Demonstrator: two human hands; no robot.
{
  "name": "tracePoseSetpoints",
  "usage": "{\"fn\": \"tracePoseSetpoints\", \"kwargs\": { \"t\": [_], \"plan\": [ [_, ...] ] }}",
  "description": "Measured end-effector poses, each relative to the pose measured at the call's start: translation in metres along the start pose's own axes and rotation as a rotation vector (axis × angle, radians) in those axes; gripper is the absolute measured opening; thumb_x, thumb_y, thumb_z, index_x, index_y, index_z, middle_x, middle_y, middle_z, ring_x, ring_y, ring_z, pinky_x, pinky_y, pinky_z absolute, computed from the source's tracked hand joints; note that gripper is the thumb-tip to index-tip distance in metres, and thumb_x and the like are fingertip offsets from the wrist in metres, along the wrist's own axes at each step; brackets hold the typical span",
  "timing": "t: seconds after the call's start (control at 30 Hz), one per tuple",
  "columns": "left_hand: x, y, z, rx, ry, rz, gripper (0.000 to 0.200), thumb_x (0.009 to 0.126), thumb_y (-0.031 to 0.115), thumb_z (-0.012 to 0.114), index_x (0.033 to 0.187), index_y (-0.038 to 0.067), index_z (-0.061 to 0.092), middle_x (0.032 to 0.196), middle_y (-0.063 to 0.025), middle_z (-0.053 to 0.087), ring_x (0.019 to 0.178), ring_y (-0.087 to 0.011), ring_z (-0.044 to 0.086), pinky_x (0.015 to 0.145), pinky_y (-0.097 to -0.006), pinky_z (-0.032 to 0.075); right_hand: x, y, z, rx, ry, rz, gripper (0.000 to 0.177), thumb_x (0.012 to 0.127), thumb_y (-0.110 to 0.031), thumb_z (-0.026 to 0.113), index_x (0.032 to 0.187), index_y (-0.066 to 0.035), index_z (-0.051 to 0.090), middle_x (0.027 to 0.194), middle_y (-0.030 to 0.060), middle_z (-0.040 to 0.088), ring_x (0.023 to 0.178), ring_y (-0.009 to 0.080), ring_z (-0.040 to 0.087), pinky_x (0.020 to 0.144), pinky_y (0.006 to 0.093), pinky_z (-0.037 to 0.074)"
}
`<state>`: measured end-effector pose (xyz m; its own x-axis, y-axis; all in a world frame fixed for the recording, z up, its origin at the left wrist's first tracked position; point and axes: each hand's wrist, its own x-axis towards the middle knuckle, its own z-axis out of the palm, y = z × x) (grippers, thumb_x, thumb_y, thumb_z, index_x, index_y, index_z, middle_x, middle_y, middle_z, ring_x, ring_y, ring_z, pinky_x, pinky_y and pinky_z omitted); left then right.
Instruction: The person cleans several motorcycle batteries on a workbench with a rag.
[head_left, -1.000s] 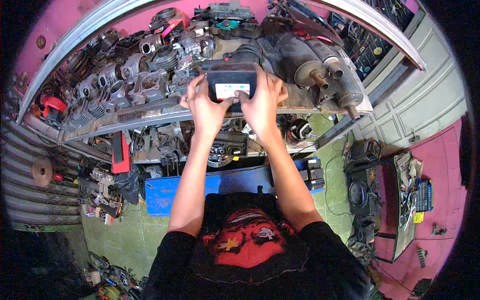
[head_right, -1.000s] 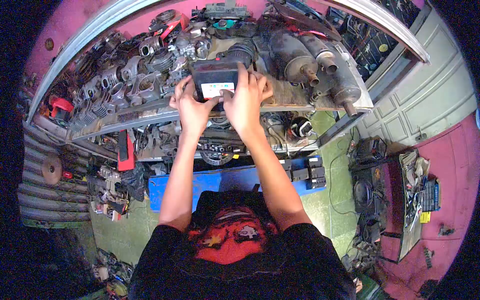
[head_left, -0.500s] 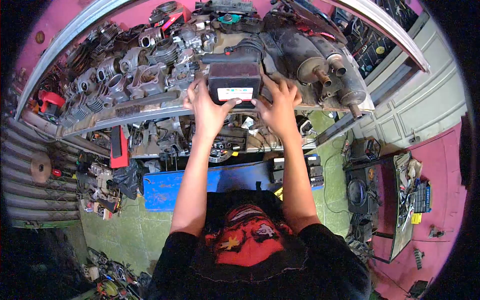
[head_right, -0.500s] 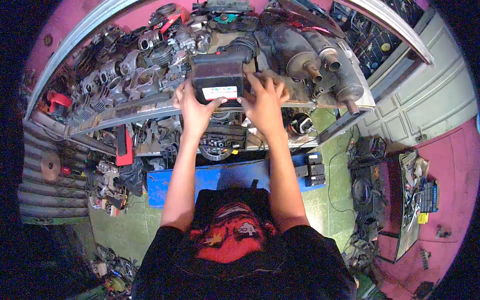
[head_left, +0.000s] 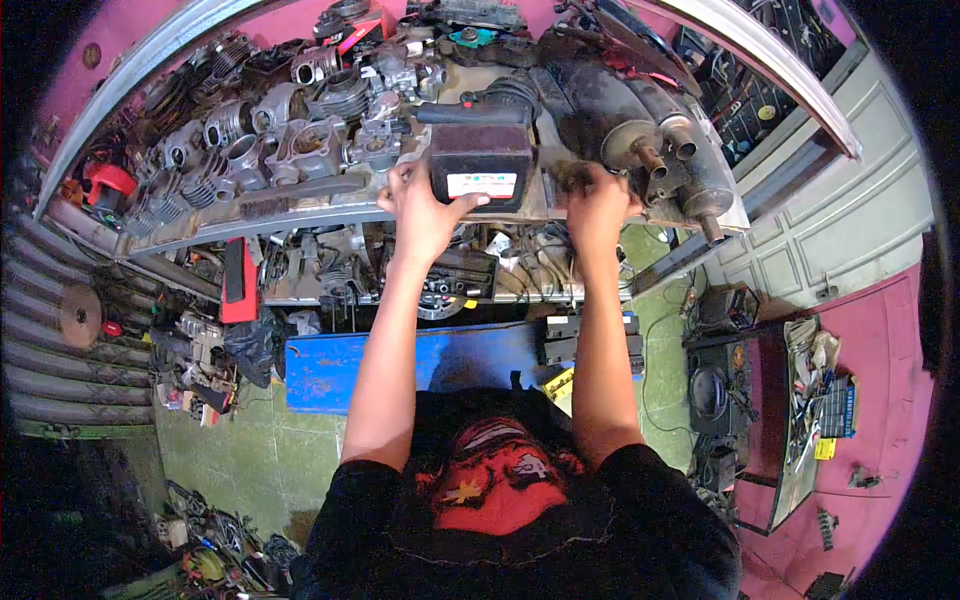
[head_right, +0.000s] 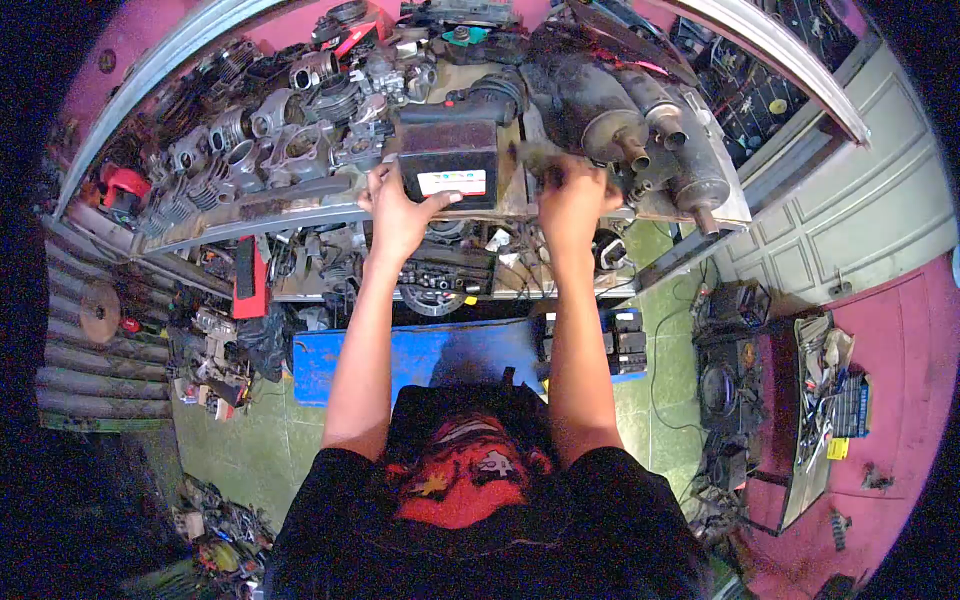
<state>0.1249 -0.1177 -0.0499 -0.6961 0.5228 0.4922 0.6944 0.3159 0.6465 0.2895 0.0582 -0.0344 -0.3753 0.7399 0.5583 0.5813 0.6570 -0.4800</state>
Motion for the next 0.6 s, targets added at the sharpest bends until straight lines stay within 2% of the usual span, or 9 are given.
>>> {"fn": "tracePoseSetpoints", "kwargs": {
  "t": [0.03,0.1,0.17,0.23,0.33,0.43,0.5,0.57,0.6],
  "plan": [
    [0.0,0.001,0.0,-0.014,0.0,-0.011,0.087,0.067,0.047,0.096,0.136,0.006,0.061,0.128,-0.0176,0.065,0.134,-0.0358,0.042,0.111,-0.0578,0.021,0.005,-0.01,-0.01,0.0,-0.004,-0.002,0.026,0.084,-0.009,0.072,0.108,-0.016,0.079,0.102,0.0086,0.077,0.107,0.0333,0.064,0.104,0.0608,0.032],
    [-0.001,0.003,-0.001,-0.03,-0.008,-0.027,0.08,0.068,0.046,0.095,0.129,0.005,0.065,0.127,-0.019,0.064,0.135,-0.036,0.043,0.112,-0.0573,0.021,0.013,-0.029,-0.03,0.193,0.184,-0.101,0.022,0.086,-0.015,0.075,0.108,-0.015,0.079,0.102,0.0067,0.077,0.107,0.0312,0.063,0.105,0.0555,0.031],
    [0.0,0.005,-0.004,0.005,-0.035,-0.043,0.097,0.065,0.046,0.096,0.145,0.01,0.057,0.13,-0.0145,0.065,0.132,-0.0352,0.043,0.112,-0.0571,0.019,0.024,-0.052,-0.046,0.21,0.236,-0.255,0.021,0.086,-0.017,0.076,0.107,-0.015,0.079,0.101,0.0059,0.077,0.107,0.0307,0.062,0.106,0.0552,0.03],
    [-0.001,0.006,-0.003,0.0,-0.013,-0.029,0.096,0.065,0.046,0.096,0.145,0.01,0.057,0.13,-0.0137,0.066,0.133,-0.0354,0.043,0.112,-0.058,0.019,0.029,-0.072,-0.052,0.052,0.164,-0.401,0.02,0.087,-0.019,0.075,0.106,-0.015,0.079,0.101,0.0058,0.077,0.11,0.0322,0.062,0.107,0.0617,0.03],
    [0.001,0.006,-0.003,0.011,-0.036,-0.053,0.098,0.064,0.047,0.096,0.146,0.01,0.056,0.13,-0.0147,0.066,0.134,-0.035,0.042,0.112,-0.0591,0.018,0.027,-0.091,-0.028,0.005,-0.106,-0.333,0.02,0.087,-0.017,0.069,0.103,-0.017,0.081,0.099,0.0113,0.078,0.109,0.0344,0.065,0.107,0.073,0.03],
    [0.003,-0.001,-0.001,0.01,-0.032,-0.036,0.092,0.066,0.043,0.095,0.143,0.008,0.058,0.129,-0.017,0.066,0.133,-0.0361,0.044,0.11,-0.0605,0.02,0.029,-0.122,-0.025,-0.133,-0.204,-0.324,0.018,0.091,-0.02,0.071,0.105,-0.019,0.082,0.109,0.0093,0.078,0.115,0.0322,0.064,0.108,0.0747,0.027],
    [0.007,-0.008,0.003,0.036,-0.02,-0.015,0.081,0.068,0.039,0.092,0.134,0.004,0.061,0.127,-0.0198,0.066,0.132,-0.0381,0.046,0.108,-0.0617,0.023,0.017,-0.15,-0.011,-0.094,-0.181,-0.451,0.02,0.087,-0.016,0.069,0.102,-0.016,0.082,0.101,0.0106,0.078,0.113,0.033,0.064,0.107,0.0775,0.027],
    [0.013,-0.028,0.017,0.105,-0.052,0.007,0.071,0.068,0.039,0.091,0.123,0.001,0.065,0.127,-0.0217,0.066,0.132,-0.0391,0.048,0.105,-0.0612,0.026,0.012,-0.168,-0.009,-0.221,-0.168,-0.506,0.021,0.087,-0.016,0.069,0.103,-0.017,0.082,0.101,0.0102,0.078,0.113,0.0331,0.064,0.106,0.0786,0.026],
    [0.012,-0.019,0.011,0.075,-0.049,-0.008,0.074,0.068,0.041,0.091,0.124,0.001,0.065,0.126,-0.0218,0.067,0.131,-0.039,0.048,0.105,-0.0608,0.026,0.011,-0.165,-0.007,-0.166,-0.145,-0.514,0.02,0.087,-0.017,0.071,0.104,-0.017,0.081,0.103,0.01,0.077,0.114,0.0327,0.063,0.106,0.0787,0.025]
  ]
}}
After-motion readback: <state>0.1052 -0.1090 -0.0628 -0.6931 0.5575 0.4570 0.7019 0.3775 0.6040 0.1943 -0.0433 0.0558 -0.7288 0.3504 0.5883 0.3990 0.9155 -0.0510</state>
